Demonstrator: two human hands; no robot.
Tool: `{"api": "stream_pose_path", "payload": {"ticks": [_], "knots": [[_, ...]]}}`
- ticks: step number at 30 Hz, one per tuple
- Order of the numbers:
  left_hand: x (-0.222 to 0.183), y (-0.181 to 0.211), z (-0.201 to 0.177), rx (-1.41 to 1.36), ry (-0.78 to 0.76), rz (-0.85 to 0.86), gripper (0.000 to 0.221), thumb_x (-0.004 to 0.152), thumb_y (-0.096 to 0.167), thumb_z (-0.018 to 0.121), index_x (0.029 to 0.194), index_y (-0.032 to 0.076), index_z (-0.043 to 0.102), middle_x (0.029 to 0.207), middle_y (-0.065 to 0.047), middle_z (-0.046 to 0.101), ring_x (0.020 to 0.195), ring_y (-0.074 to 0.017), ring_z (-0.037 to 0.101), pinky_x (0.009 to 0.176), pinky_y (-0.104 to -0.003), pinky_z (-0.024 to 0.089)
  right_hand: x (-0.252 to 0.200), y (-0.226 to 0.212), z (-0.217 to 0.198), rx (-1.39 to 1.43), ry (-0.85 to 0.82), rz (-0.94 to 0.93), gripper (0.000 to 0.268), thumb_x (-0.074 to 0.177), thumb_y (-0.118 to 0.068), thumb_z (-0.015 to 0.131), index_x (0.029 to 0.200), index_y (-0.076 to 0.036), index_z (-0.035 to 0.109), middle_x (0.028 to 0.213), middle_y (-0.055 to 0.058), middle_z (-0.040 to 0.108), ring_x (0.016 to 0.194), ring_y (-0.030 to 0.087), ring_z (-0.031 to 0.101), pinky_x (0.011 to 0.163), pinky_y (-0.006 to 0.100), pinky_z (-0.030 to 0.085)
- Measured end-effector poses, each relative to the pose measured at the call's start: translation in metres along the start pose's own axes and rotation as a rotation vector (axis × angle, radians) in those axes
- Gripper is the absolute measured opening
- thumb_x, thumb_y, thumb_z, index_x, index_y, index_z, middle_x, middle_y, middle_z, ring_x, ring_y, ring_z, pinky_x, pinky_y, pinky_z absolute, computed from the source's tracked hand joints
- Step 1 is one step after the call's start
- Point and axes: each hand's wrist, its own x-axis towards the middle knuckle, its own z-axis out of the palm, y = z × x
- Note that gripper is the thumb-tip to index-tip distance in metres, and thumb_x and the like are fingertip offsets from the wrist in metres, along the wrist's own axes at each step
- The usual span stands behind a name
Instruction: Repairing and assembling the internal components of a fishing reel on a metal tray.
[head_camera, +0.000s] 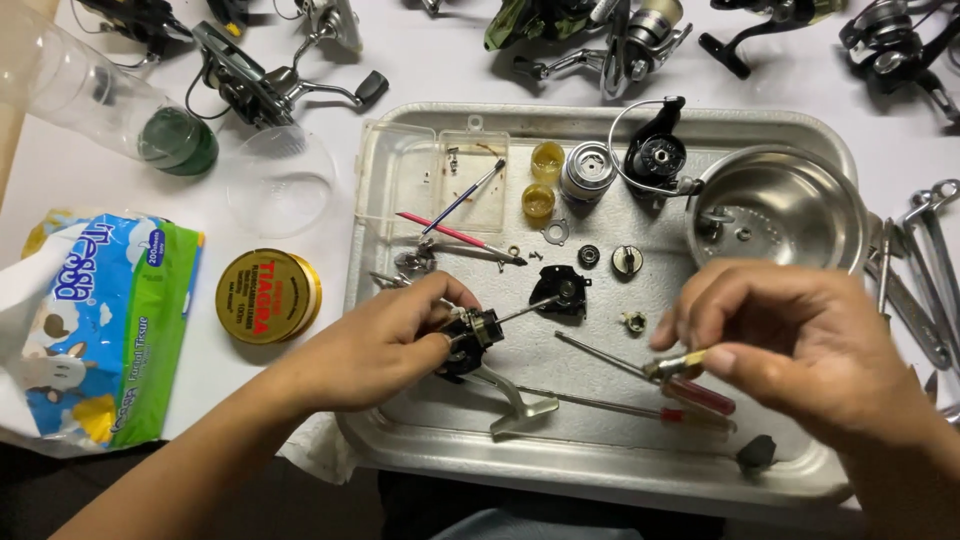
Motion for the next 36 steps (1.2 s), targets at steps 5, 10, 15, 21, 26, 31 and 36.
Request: {"api": "stream_pose_path", "payload": {"ticks": [5,10,15,21,26,31,36], "knots": [[-0.007,-0.006,0.004,0.168,0.101,0.055,0.033,0.085,0.017,0.05,0.116,0.018,0.062,0.106,-0.003,0.074,0.096,-0.0209,0.066,0.084,-0.035,0.047,-0.016,0.039,0.033,0.165,-0.036,0.298,0.012,0.079,-0.014,0.077,0.073,-0.004,0.072,0.088,0.017,0.082,0.098,0.033,0.086,0.078,0.038,0.062],[-0.002,-0.024,0.011,0.29,0.189,0.359,0.036,0.086,0.009,0.047,0.119,0.006,0.061,0.112,-0.013,0.071,0.106,-0.0309,0.065,0.093,-0.041,0.048,-0.03,0.06,0.035,0.113,-0.061,0.349,0.013,0.084,-0.013,0.077,0.075,-0.004,0.074,0.101,0.016,0.08,0.108,0.031,0.085,0.091,0.038,0.061],[-0.003,-0.026,0.017,0.467,0.219,0.286,0.044,0.09,0.014,0.048,0.133,0.008,0.057,0.124,-0.017,0.069,0.113,-0.0366,0.064,0.093,-0.049,0.048,-0.041,0.054,0.024,-0.011,-0.022,0.41,0.012,0.082,-0.012,0.077,0.072,-0.006,0.075,0.098,0.014,0.087,0.1,0.024,0.086,0.084,0.034,0.064],[-0.008,-0.022,0.023,0.694,0.354,0.31,0.032,0.093,0.025,0.055,0.122,0.015,0.062,0.093,-0.011,0.07,0.09,-0.0371,0.066,0.076,-0.053,0.052,-0.049,0.051,0.013,-0.037,0.016,0.376,0.014,0.083,-0.017,0.076,0.073,-0.006,0.075,0.097,0.014,0.085,0.097,0.025,0.087,0.083,0.035,0.064],[-0.004,-0.016,0.024,0.737,0.323,0.222,0.031,0.092,0.03,0.059,0.121,0.021,0.062,0.097,-0.01,0.059,0.086,-0.0364,0.064,0.067,-0.053,0.054,-0.042,0.037,0.009,-0.062,0.084,0.29,0.011,0.082,-0.015,0.076,0.075,-0.007,0.073,0.093,0.012,0.082,0.089,0.02,0.077,0.079,0.033,0.057],[0.002,-0.008,0.025,0.757,0.367,0.323,0.037,0.086,0.022,0.061,0.122,0.014,0.06,0.109,-0.012,0.054,0.083,-0.0362,0.065,0.061,-0.053,0.055,-0.03,0.024,0.009,-0.133,0.16,0.209,0.013,0.083,-0.018,0.075,0.076,-0.007,0.073,0.09,0.01,0.076,0.082,0.016,0.069,0.069,0.028,0.055],[0.005,0.018,0.016,0.634,0.381,0.45,0.035,0.082,0.017,0.065,0.117,0.013,0.062,0.104,-0.011,0.059,0.086,-0.0353,0.066,0.069,-0.048,0.054,-0.014,0.016,0.011,-0.195,0.184,0.11,0.013,0.084,-0.015,0.072,0.076,-0.006,0.07,0.084,0.008,0.072,0.078,0.016,0.067,0.072,0.027,0.052]]}}
